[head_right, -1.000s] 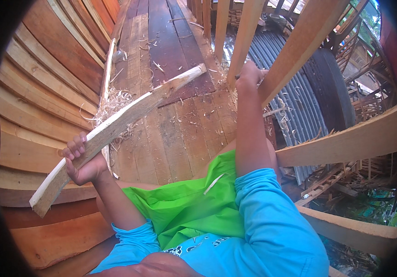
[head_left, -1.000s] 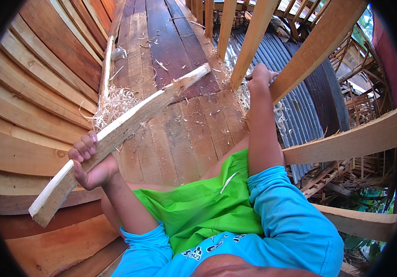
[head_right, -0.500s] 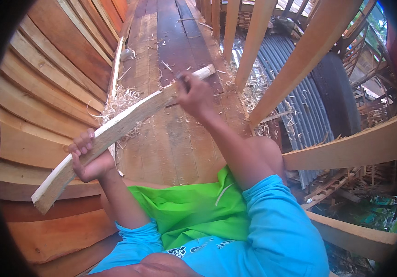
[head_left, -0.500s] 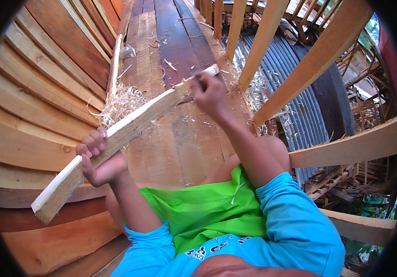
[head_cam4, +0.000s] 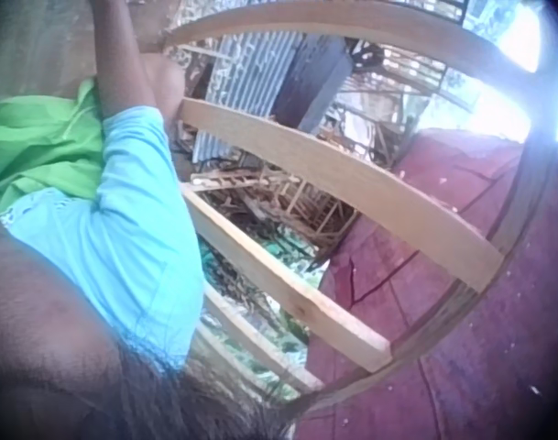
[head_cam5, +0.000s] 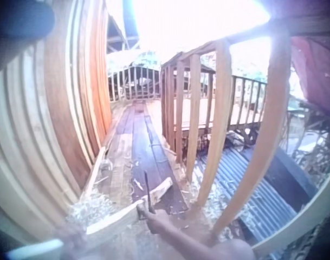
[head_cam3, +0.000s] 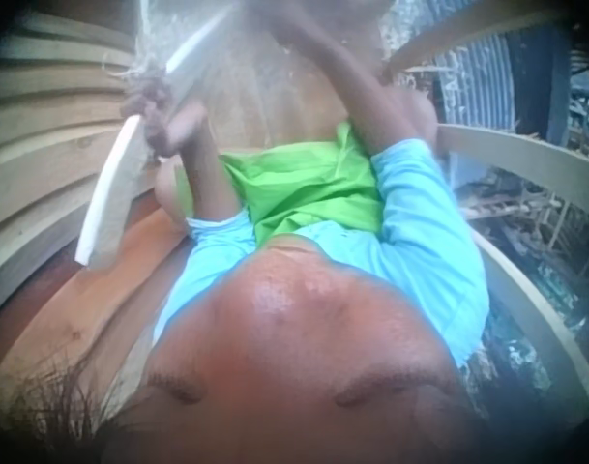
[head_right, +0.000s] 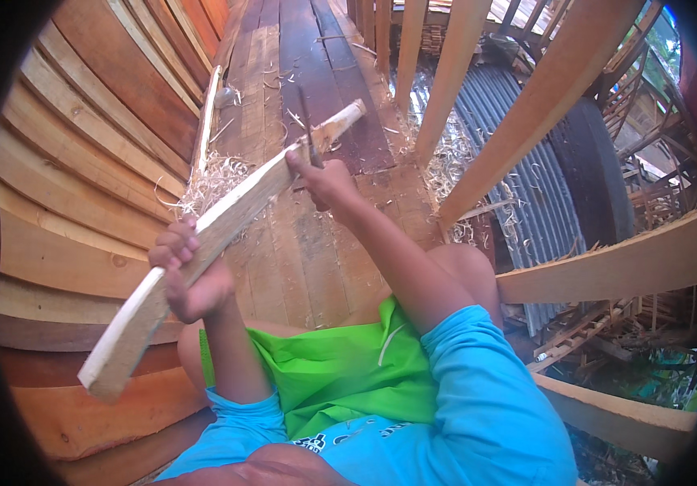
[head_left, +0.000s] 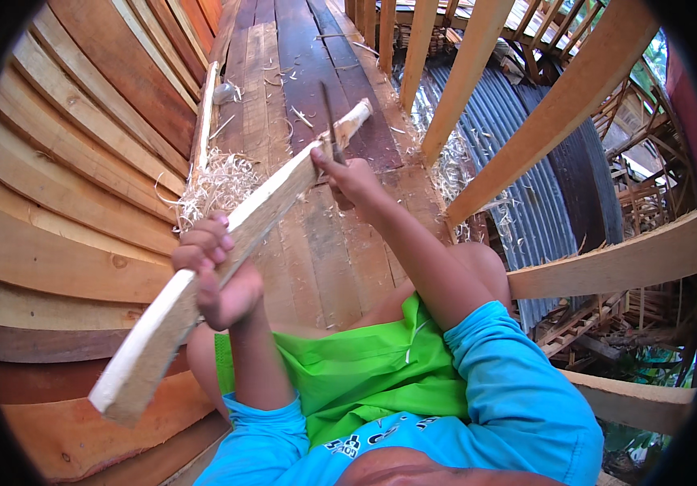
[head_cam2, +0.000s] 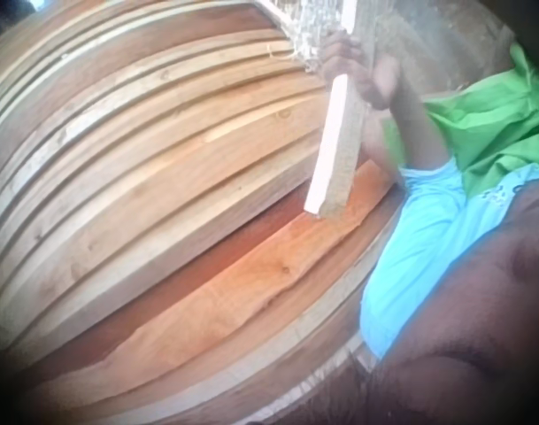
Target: The person sits on a wooden floor and uses a knife to shave thin strips from a rectangular wooden plank. They hold the plank with their left hand and repeatedly draw the knife along its length, producing wood shavings that accumulate on the floor.
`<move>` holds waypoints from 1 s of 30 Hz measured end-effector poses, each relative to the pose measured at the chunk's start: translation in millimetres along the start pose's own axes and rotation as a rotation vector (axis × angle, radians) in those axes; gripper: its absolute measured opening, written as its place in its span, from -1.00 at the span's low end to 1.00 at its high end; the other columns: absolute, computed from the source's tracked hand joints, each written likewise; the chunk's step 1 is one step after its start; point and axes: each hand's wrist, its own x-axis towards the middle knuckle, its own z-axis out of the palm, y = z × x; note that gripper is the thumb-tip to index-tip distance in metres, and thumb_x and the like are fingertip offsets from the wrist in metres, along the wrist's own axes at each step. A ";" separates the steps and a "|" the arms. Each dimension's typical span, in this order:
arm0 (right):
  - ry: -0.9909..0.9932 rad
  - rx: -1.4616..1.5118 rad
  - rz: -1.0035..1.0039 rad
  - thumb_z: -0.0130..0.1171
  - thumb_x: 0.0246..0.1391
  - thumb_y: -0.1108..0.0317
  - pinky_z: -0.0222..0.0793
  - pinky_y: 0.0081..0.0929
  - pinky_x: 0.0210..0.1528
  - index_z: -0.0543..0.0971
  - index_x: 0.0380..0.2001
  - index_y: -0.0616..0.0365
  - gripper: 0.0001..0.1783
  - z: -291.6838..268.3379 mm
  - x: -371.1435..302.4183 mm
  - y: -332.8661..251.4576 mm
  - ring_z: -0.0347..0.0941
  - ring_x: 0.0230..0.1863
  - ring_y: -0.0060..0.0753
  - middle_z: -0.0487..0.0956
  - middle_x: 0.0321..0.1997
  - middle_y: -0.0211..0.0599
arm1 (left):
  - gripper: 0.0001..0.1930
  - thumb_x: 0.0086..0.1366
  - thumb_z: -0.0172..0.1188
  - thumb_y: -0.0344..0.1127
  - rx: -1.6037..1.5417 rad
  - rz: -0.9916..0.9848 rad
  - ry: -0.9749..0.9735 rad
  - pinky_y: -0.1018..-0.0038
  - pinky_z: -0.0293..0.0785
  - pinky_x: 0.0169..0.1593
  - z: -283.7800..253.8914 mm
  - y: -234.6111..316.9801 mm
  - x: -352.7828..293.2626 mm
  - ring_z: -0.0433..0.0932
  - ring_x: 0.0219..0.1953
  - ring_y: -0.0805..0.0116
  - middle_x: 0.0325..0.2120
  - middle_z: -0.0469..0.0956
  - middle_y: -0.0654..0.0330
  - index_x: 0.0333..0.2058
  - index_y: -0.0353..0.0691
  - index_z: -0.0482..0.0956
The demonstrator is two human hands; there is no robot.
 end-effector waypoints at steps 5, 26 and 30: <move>0.043 0.336 -0.018 0.37 -0.07 -0.04 -0.24 -0.62 -0.74 0.26 -0.59 -0.06 -0.50 -22.1 16.4 -5.2 -0.06 -0.79 -0.75 0.08 -0.75 -0.70 | -0.74 0.01 0.13 -0.31 -0.069 -0.189 -0.150 0.04 0.00 0.31 3.9 -25.1 -7.6 0.32 0.13 0.05 -0.19 0.41 0.00 -0.31 -0.16 0.30; 0.115 0.471 -0.011 0.24 0.01 -0.05 -0.15 -0.62 -0.70 0.25 -0.36 -0.09 -0.57 -51.0 45.4 -10.1 -0.08 -0.72 -0.68 0.00 -0.65 -0.63 | -0.40 -0.13 0.50 0.08 -0.027 -0.248 -0.524 -0.16 0.02 0.32 -25.1 47.6 23.8 0.27 0.16 0.02 -0.11 0.36 0.11 -0.19 0.04 0.37; 0.048 0.446 0.010 0.23 0.02 -0.05 -0.15 -0.63 -0.69 0.25 -0.32 -0.10 -0.57 -59.2 52.4 -5.7 -0.08 -0.71 -0.68 0.00 -0.64 -0.62 | -0.52 -0.04 0.40 0.12 -0.183 -0.269 -0.488 -0.17 -0.11 0.37 -4.1 40.8 19.2 0.26 -0.07 0.30 -0.39 0.23 0.35 -0.29 0.09 0.35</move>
